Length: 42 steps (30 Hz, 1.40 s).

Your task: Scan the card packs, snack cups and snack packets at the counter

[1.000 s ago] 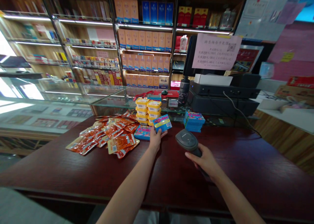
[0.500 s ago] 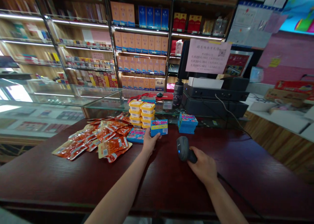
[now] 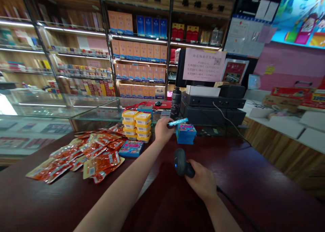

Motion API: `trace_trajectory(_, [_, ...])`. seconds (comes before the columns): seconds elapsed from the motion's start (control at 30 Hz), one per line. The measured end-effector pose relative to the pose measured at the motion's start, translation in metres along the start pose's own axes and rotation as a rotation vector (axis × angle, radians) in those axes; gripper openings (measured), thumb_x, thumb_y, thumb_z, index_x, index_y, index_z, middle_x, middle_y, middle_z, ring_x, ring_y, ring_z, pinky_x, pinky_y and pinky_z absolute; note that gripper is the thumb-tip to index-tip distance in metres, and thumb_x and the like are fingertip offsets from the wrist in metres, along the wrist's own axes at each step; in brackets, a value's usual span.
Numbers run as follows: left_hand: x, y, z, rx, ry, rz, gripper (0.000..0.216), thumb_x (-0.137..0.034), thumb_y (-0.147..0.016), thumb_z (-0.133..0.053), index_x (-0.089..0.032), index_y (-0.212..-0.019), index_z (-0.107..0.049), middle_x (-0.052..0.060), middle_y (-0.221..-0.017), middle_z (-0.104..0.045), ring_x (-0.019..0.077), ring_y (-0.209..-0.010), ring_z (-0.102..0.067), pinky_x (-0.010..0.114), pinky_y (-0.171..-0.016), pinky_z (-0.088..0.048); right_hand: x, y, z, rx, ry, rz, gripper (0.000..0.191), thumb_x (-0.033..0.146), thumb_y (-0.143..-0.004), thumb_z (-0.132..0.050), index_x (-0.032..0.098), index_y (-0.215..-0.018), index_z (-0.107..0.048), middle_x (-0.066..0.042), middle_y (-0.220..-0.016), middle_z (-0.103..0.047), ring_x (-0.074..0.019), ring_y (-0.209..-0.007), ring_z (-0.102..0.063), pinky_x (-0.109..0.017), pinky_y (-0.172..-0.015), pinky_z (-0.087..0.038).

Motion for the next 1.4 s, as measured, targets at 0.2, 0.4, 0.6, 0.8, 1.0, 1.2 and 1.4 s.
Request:
trace_trajectory(0.2, [-0.019,-0.015,-0.038,0.229,-0.31,-0.35,0.024,-0.023,-0.082,-0.052,-0.025,-0.098,-0.069,0.008,-0.094,-0.059,0.0235,-0.095,-0.048,0.038,-0.079,-0.038,-0.004,-0.001,-0.006,0.001,-0.034,0.001,0.03,0.026,-0.079,-0.052,0.028,-0.108,-0.059,-0.001,-0.094,-0.07,-0.0185,-0.085,-0.065,-0.026,-0.07,-0.042])
trace_trajectory(0.4, [-0.008,-0.01,-0.055,0.375,-0.281,-0.343,0.023,-0.034,-0.078,-0.062,-0.025,-0.097,-0.071,0.008,-0.101,-0.057,0.0246,-0.1,-0.047,0.038,-0.085,-0.039,-0.006,-0.002,-0.007,0.017,-0.027,0.009,0.031,0.027,-0.078,-0.052,0.028,-0.108,-0.059,-0.001,-0.094,-0.069,-0.0188,-0.087,-0.065,-0.027,-0.07,-0.041])
trace_trajectory(0.6, [0.017,-0.007,-0.053,0.289,-0.083,0.01,0.016,-0.029,-0.079,-0.061,-0.019,-0.087,-0.072,0.006,-0.087,-0.06,0.0166,-0.085,-0.056,0.027,-0.078,-0.043,-0.003,-0.002,-0.002,0.029,-0.041,0.003,0.029,0.027,-0.078,-0.053,0.028,-0.107,-0.059,0.0,-0.093,-0.07,-0.0181,-0.086,-0.065,-0.026,-0.069,-0.041])
trace_trajectory(0.8, [0.002,-0.012,-0.06,0.24,-0.132,0.136,0.014,-0.029,-0.073,-0.068,-0.015,-0.07,-0.068,0.004,-0.079,-0.059,0.0152,-0.072,-0.055,0.026,-0.067,-0.041,-0.005,-0.001,-0.004,0.013,-0.047,0.028,0.03,0.027,-0.078,-0.053,0.028,-0.108,-0.059,-0.001,-0.093,-0.069,-0.0189,-0.085,-0.065,-0.027,-0.07,-0.042])
trace_trajectory(1.0, [-0.004,-0.015,-0.062,0.255,-0.112,0.139,0.011,-0.026,-0.075,-0.066,-0.015,-0.073,-0.067,0.005,-0.081,-0.06,0.0158,-0.076,-0.056,0.026,-0.07,-0.042,-0.003,-0.001,0.001,0.014,-0.043,0.023,0.029,0.026,-0.079,-0.052,0.027,-0.107,-0.06,-0.001,-0.093,-0.07,-0.018,-0.086,-0.065,-0.025,-0.071,-0.042])
trace_trajectory(1.2, [0.004,0.018,-0.035,0.237,-0.127,0.103,0.016,-0.023,-0.081,-0.056,-0.019,-0.088,-0.069,0.006,-0.09,-0.061,0.0167,-0.088,-0.057,0.027,-0.081,-0.043,-0.002,0.001,0.002,0.033,-0.01,0.008,0.033,0.027,-0.078,-0.053,0.028,-0.111,-0.06,-0.002,-0.097,-0.07,-0.0184,-0.086,-0.066,-0.026,-0.071,-0.043])
trace_trajectory(1.4, [0.027,0.077,0.018,0.297,-0.43,0.193,0.02,-0.024,-0.082,-0.052,-0.021,-0.094,-0.068,0.008,-0.097,-0.061,0.0208,-0.096,-0.054,0.033,-0.085,-0.042,-0.004,0.004,-0.004,0.036,0.022,-0.006,0.031,0.028,-0.078,-0.053,0.03,-0.109,-0.06,0.0,-0.099,-0.07,-0.0191,-0.086,-0.066,-0.028,-0.069,-0.044])
Point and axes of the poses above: each hand's wrist, its own y-axis away from the middle knuckle, its own z-axis out of the back of the hand, x = y × z, the point moved 1 cm from there along -y, towards the middle knuckle
